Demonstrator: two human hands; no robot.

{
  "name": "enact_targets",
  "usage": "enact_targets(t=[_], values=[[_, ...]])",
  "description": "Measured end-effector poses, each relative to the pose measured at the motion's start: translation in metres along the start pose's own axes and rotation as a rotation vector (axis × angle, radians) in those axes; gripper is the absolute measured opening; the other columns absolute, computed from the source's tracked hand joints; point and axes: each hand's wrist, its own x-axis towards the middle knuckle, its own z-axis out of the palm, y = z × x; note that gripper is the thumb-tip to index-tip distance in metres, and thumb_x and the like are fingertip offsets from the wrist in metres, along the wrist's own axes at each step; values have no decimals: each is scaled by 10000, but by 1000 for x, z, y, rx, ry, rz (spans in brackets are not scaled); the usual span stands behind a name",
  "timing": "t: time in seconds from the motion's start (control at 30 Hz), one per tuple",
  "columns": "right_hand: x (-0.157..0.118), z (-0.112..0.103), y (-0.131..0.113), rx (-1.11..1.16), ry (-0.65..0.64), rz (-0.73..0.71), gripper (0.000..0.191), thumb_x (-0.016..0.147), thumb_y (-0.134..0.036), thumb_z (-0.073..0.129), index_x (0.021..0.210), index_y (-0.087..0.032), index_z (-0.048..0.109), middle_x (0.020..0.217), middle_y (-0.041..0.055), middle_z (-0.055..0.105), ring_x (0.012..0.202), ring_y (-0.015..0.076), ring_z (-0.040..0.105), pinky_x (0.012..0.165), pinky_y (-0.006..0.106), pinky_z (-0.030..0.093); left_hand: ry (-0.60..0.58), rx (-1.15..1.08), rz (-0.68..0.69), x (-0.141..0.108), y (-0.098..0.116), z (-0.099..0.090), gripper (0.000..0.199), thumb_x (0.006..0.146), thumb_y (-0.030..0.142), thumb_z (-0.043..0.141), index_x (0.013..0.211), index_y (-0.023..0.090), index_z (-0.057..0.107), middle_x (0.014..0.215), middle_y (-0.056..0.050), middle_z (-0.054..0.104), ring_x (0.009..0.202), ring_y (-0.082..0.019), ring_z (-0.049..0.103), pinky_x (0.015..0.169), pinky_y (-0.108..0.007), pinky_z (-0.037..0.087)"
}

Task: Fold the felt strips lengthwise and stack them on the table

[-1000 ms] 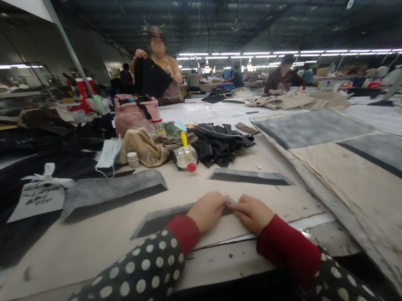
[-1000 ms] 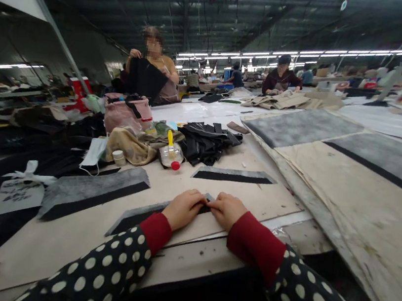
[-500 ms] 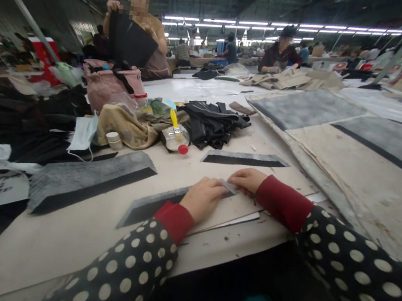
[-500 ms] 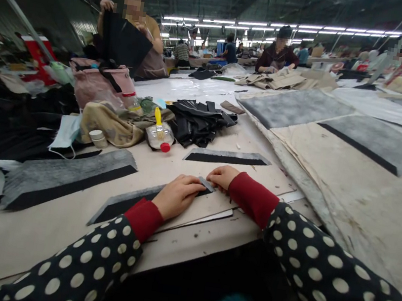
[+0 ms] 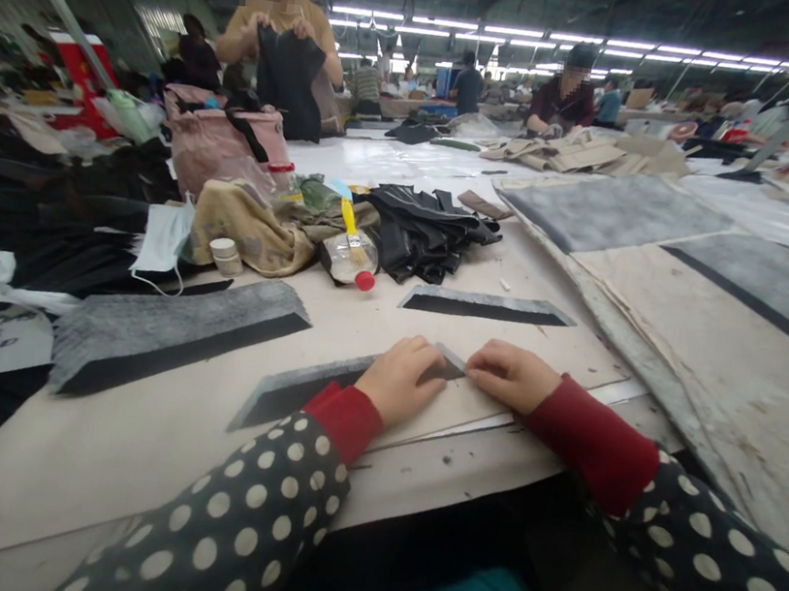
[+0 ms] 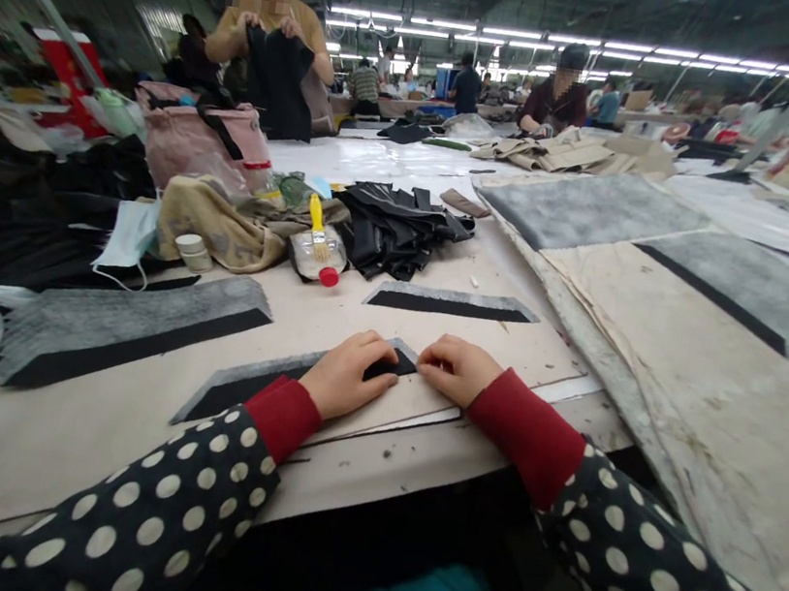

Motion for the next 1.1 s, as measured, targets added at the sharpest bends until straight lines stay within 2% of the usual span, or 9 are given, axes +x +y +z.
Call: enact_targets(t=[0.1,0.33,0.47,0.6,0.73,0.87,0.97,1.03,1.1], values=[[-13,6,-3,-117,32,-144,265,810,-302,412,871,-185,643,783,44,539,698,119,507,671,253,408,0,-9,4,0,0,1,136,739,243,529,851,165,533,858,-30,492,847,-163,465,779,-302,395],[-20,23,0,-354,109,-257,341,861,-283,314,1012,-191,605,810,72,539,741,151,474,701,294,391,8,1,0,0,0,1,129,741,258,529,832,166,533,835,-25,493,818,-158,471,756,-293,395],[-17,26,-2,-423,104,-258,334,851,-240,330,1069,-178,574,819,74,534,740,152,463,705,291,377,22,18,2,0,1,1,95,744,246,525,788,163,531,807,-22,498,797,-153,473,735,-278,394],[-13,28,-7,-434,115,-200,318,839,-264,366,1036,-178,600,787,69,529,702,146,464,672,282,369,58,-30,-12,2,1,1,72,763,166,458,732,157,522,760,-13,498,759,-134,470,710,-255,384],[-11,29,-10,-392,137,-155,322,839,-285,368,1013,-193,622,771,67,537,683,142,478,645,274,371,211,-252,-176,3,-5,-2,94,748,193,466,667,153,492,660,17,467,656,-107,443,621,-227,366],[-11,29,-11,-373,138,-150,339,846,-294,352,1014,-191,628,751,71,535,685,149,487,646,280,374,461,-752,-453,0,-21,-8,124,746,280,461,707,164,443,542,60,383,465,-64,369,442,-178,294],[-10,29,-9,-325,142,-138,344,843,-302,353,994,-183,638,742,73,530,690,154,493,653,286,381,591,-990,-548,-2,-29,-11,120,738,292,449,744,182,401,504,79,349,385,-54,327,370,-164,235],[-10,29,-8,-239,142,-115,342,837,-303,360,988,-177,640,756,71,533,701,151,501,666,283,389,585,-984,-526,-4,-27,-11,120,739,294,449,746,183,401,499,81,342,377,-51,321,366,-161,237],[-8,26,-8,-100,159,-49,343,826,-316,372,978,-165,640,750,62,537,713,145,511,683,272,397,482,-861,-438,-6,-21,-11,129,741,295,464,729,174,422,517,74,362,410,-50,345,399,-161,279]])
